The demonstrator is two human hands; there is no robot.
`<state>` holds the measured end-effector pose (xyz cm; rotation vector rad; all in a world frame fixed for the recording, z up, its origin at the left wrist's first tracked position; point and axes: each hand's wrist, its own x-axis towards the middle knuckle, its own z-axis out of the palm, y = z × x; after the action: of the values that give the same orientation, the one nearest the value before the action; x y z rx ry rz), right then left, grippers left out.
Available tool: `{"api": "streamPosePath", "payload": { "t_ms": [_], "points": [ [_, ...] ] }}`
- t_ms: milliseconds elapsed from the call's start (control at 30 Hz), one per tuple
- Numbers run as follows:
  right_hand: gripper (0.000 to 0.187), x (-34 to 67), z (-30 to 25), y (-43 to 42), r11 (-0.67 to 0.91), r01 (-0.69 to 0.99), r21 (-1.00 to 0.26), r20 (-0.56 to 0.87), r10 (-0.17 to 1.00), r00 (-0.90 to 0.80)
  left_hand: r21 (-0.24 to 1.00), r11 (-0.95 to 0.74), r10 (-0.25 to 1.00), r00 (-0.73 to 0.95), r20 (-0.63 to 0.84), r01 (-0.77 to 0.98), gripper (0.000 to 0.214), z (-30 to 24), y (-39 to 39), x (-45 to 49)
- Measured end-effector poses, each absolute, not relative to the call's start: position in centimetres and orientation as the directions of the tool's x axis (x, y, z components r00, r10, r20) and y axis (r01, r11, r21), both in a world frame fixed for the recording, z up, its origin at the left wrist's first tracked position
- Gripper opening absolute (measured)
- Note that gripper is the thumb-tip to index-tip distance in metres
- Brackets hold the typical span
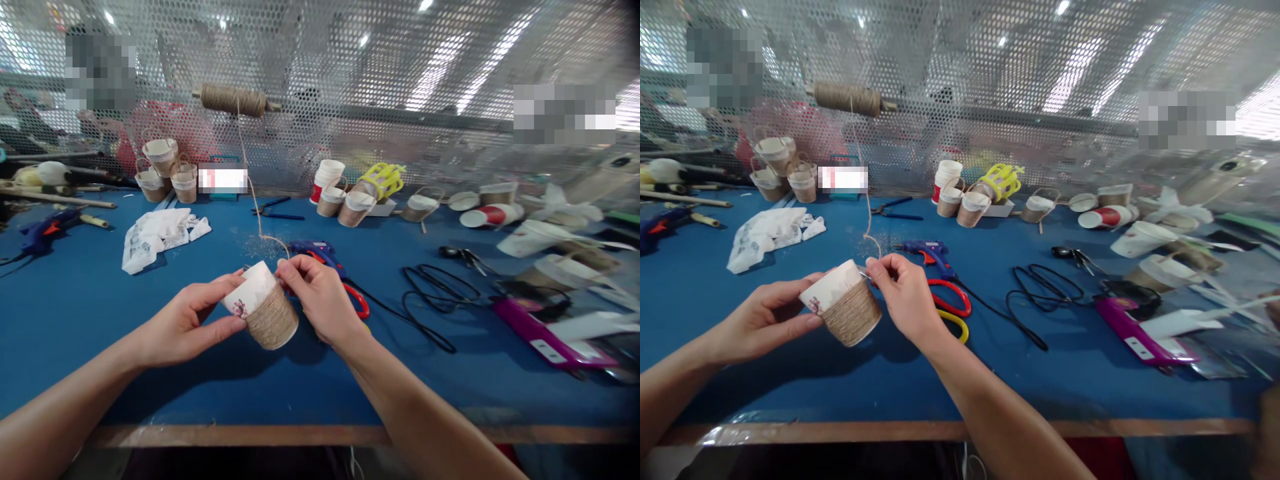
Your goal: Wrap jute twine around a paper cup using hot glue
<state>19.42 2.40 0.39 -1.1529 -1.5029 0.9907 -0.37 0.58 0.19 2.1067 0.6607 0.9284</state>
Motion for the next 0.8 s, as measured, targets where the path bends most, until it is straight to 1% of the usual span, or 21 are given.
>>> {"api": "streamPosePath", "payload": {
  "t_ms": [167,333,433,500,567,633,700,800],
  "points": [
    [0.029,19.2,0.6,2.1,0.216,0.249,-0.944,0.192,0.974,-0.117,0.794,-0.588,0.689,0.608,0.394,0.152,0.033,0.3,0.5,-0.3],
    [0.029,19.1,0.4,2.2,0.158,0.224,-0.962,0.132,0.983,-0.125,0.842,-0.527,0.716,0.593,0.368,0.114,0.027,0.4,0.4,0.0],
    [0.032,19.1,0.2,2.4,0.076,0.152,-0.985,0.054,0.988,-0.144,0.863,-0.497,0.732,0.577,0.362,0.09,0.025,0.5,0.4,0.2],
    [0.035,19.2,0.3,2.4,0.015,0.076,-0.997,0.0,0.983,-0.184,0.861,-0.498,0.751,0.548,0.368,0.104,0.023,0.4,0.6,0.3],
    [0.041,19.4,0.6,2.3,-0.063,-0.019,-0.998,-0.055,0.954,-0.294,0.842,-0.525,0.761,0.513,0.397,0.127,0.019,0.3,0.9,0.2],
    [0.044,19.7,1.0,2.2,-0.126,-0.084,-0.988,-0.079,0.901,-0.426,0.82,-0.552,0.767,0.478,0.428,0.152,0.016,0.2,1.3,0.0],
    [0.042,19.9,1.1,2.2,-0.107,-0.085,-0.991,-0.054,0.878,-0.475,0.806,-0.564,0.77,0.468,0.433,0.182,0.018,0.0,1.7,-0.2],
    [0.041,19.9,1.0,2.3,0.087,0.06,-0.994,0.057,0.919,-0.389,0.803,-0.546,0.78,0.495,0.383,0.239,0.034,0.0,2.0,-0.5]
  ]
}}
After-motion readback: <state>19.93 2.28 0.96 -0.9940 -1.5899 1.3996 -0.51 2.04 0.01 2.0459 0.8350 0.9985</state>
